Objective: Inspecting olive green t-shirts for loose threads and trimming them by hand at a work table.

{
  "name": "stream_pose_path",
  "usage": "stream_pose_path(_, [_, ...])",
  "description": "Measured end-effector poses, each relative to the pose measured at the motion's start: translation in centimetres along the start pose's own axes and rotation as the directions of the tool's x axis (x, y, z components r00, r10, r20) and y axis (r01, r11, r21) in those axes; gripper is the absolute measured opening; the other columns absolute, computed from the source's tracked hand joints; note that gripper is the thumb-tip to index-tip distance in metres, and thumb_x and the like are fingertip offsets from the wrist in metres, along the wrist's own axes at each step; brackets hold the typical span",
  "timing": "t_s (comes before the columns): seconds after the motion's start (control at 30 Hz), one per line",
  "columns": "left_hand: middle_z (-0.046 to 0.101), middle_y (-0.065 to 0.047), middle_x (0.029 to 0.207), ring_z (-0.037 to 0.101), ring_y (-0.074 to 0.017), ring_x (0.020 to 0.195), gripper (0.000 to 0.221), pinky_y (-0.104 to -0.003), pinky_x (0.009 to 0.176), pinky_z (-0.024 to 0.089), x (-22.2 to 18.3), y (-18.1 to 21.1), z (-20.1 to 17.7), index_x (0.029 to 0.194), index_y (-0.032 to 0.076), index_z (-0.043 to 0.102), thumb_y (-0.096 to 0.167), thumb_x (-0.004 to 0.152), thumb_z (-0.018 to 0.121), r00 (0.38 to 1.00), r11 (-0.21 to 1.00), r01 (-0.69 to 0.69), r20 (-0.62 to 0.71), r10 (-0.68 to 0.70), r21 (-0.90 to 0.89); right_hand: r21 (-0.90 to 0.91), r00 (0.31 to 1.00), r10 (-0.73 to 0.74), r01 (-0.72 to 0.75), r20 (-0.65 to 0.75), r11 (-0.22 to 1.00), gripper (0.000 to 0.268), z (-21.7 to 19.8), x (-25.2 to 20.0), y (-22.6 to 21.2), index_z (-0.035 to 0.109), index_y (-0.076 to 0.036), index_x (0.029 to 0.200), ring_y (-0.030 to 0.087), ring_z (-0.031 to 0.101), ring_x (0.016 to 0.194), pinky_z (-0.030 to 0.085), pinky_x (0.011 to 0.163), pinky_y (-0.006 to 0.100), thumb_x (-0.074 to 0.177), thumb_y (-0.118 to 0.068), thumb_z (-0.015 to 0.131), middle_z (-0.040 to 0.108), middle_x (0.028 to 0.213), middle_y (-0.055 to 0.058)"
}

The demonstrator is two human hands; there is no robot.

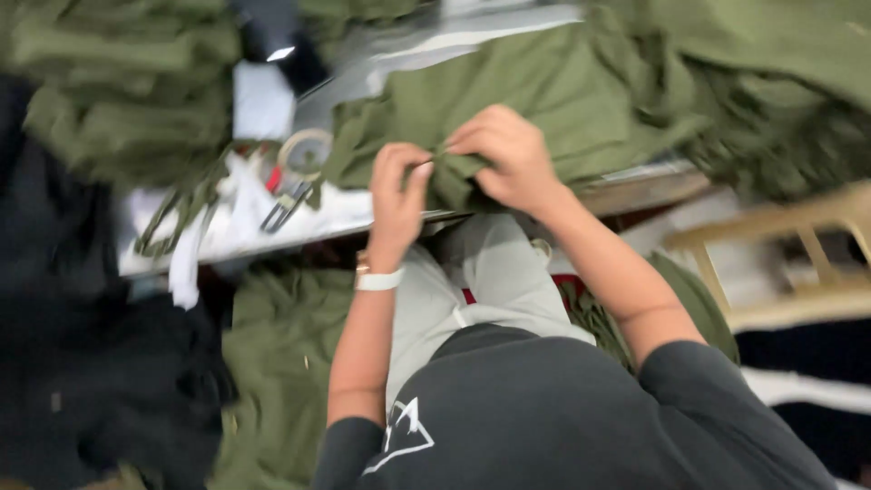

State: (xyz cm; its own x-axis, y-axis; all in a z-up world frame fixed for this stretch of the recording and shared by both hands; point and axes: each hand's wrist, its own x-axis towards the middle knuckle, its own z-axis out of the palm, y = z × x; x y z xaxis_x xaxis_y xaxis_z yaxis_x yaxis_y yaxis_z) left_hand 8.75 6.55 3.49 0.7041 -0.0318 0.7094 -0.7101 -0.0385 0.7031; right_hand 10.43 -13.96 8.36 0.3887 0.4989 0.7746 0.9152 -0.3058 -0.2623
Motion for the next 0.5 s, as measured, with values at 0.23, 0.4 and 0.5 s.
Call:
stream_pose_path(0.23, [0.062, -0.010, 0.103, 0.061, -0.0304, 0.094, 0.064, -0.044, 0.086, 0.050, -3.5, -0.1, 5.5, 0.096, 0.007, 0.055, 0.053, 0.071, 0.091, 0.930, 0.851, -0.230, -0.151, 0.335, 0.473, 0.083, 0.990, 0.060, -0.050, -0.130, 0.995, 0.043, -1.6, -0.1, -0.1, 0.079, -0.005, 0.098, 0.036, 0.068, 0.083, 0.056, 0.076, 0.047, 0.072, 0.016, 0.052, 0.077, 0.102, 0.012])
stream_pose_path(0.4, [0.051, -0.007, 0.108, 0.058, -0.0248, 0.094, 0.059, -0.042, 0.082, 0.053, -3.2, -0.8, 7.8, 0.119, 0.012, 0.047, 0.024, 0.077, 0.088, 0.918, 0.741, -0.203, -0.139, 0.372, 0.640, 0.147, 0.980, 0.091, -0.065, -0.175, 0.987, 0.030, -2.8, -0.9, 0.9, 0.080, -0.004, 0.093, 0.033, 0.068, 0.079, 0.056, 0.072, 0.045, 0.082, 0.019, 0.064, 0.078, 0.098, 0.013])
stream_pose_path(0.5, [0.062, -0.006, 0.101, 0.062, -0.0281, 0.080, 0.017, -0.039, 0.072, 0.050, -2.5, -0.3, 7.6, 0.108, 0.009, 0.066, 0.006, 0.093, 0.061, 0.867, 0.681, -0.270, -0.136, 0.479, 0.681, 0.234, 0.970, 0.111, -0.059, -0.215, 0.970, 0.017, -3.6, -1.2, 1.0, 0.075, 0.003, 0.088, 0.035, 0.069, 0.073, 0.056, 0.069, 0.045, 0.090, 0.018, 0.070, 0.077, 0.092, 0.018])
